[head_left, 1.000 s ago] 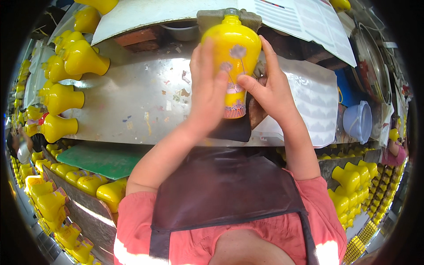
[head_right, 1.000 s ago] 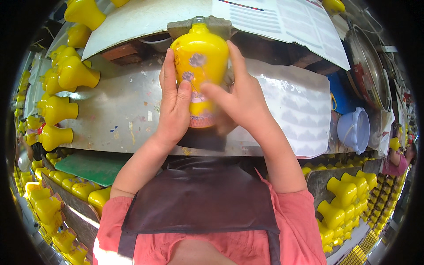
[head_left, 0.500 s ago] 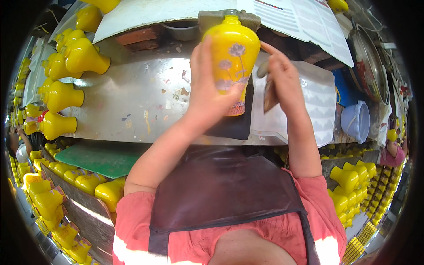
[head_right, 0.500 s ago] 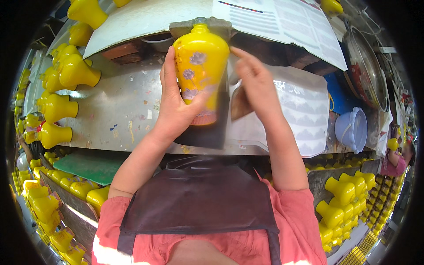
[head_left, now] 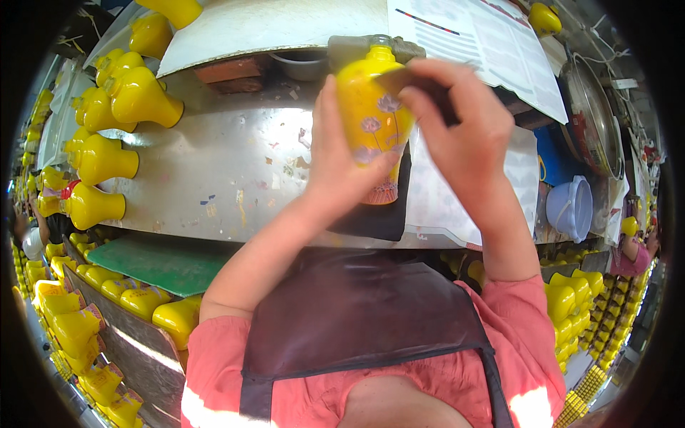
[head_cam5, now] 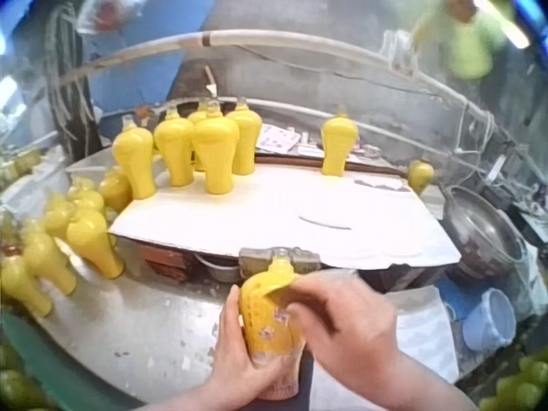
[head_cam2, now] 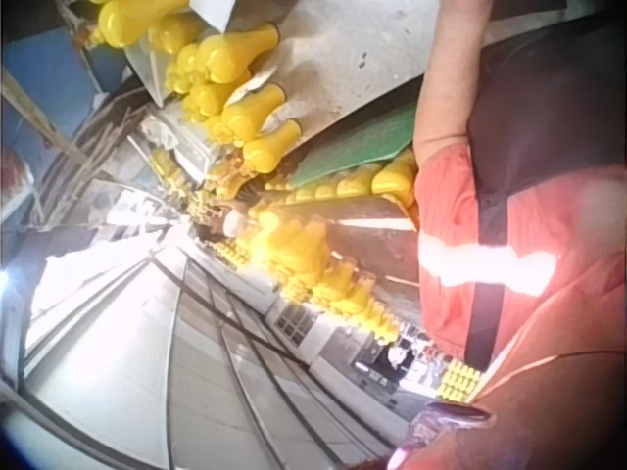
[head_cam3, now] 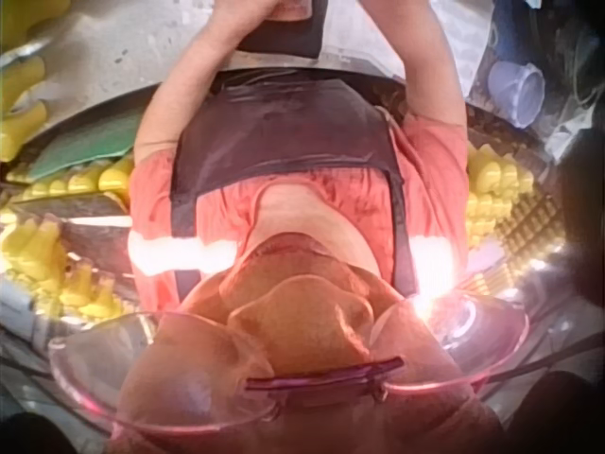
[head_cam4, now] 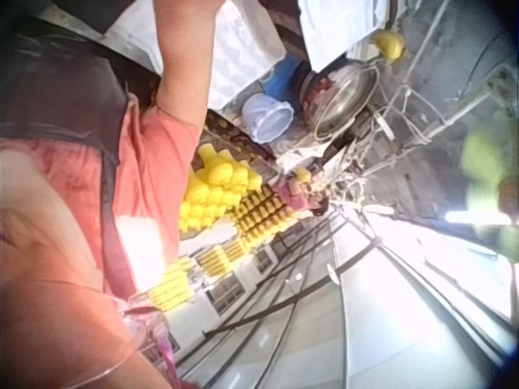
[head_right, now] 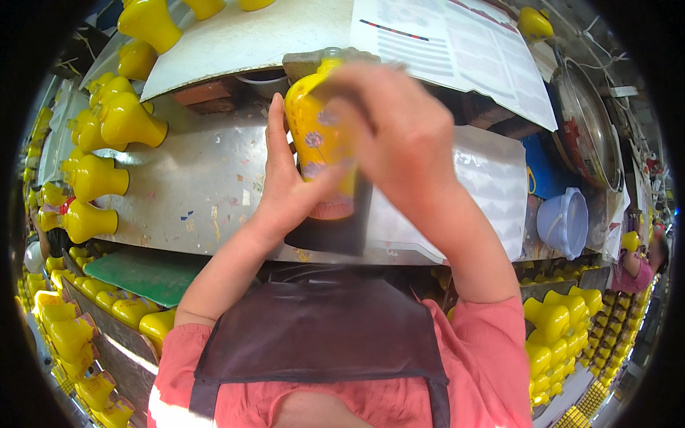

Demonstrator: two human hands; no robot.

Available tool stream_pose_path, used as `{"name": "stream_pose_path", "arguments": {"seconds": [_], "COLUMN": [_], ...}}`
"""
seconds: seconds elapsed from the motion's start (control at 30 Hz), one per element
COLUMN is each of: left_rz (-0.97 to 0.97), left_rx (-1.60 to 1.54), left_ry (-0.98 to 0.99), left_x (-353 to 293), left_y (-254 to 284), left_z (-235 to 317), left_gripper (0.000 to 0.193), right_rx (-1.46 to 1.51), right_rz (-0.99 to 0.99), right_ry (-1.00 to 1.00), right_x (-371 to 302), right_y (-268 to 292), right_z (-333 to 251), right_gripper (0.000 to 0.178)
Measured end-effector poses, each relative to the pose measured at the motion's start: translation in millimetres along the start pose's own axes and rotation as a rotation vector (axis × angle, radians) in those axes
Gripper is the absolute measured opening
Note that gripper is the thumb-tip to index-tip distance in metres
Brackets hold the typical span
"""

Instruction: The person applies decorative stickers to yellow ceramic vases on a workbench. They peel stickers from a sheet, place them on the vase body, smooth them with fingers, and then place the finished vase on a nearby tray. The process is repeated for multiple vases.

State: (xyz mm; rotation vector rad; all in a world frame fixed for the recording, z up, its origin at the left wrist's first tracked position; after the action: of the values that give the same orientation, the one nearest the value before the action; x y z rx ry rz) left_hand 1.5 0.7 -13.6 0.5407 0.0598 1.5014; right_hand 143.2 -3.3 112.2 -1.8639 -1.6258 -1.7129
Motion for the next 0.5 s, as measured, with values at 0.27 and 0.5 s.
{"name": "stream_pose_path", "arguments": {"seconds": [0.27, 0.5], "left_rz": [-0.092, -0.135], "left_rx": [-0.626, -1.004], "left_ry": [0.257, 0.410], "left_x": [19.7, 25.2], "left_y": [-9.5, -23.0], "left_z": [-12.8, -22.3], "left_gripper": [0.075, 0.058], "right_rx": [-0.226, 0.218], "right_rz": [0.051, -0.220], "right_ry": [0.313, 0.005], "right_x": [-9.7, -74.1], "right_y": [11.1, -8.8], "right_z": [-17.9, -5.9], "right_gripper": [0.030, 0.027]}}
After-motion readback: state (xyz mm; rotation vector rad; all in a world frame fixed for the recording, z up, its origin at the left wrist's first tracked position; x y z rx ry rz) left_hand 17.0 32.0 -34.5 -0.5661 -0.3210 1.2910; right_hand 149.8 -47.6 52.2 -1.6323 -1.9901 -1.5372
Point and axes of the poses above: each hand's wrist, its own x-axis towards the middle knuckle, its own y-axis out of the back of the hand, z = x × y, the point moved 8 cm from there along x, towards the middle knuckle, and after that the axes turned 3 degrees about x, right-handed, at the moved point
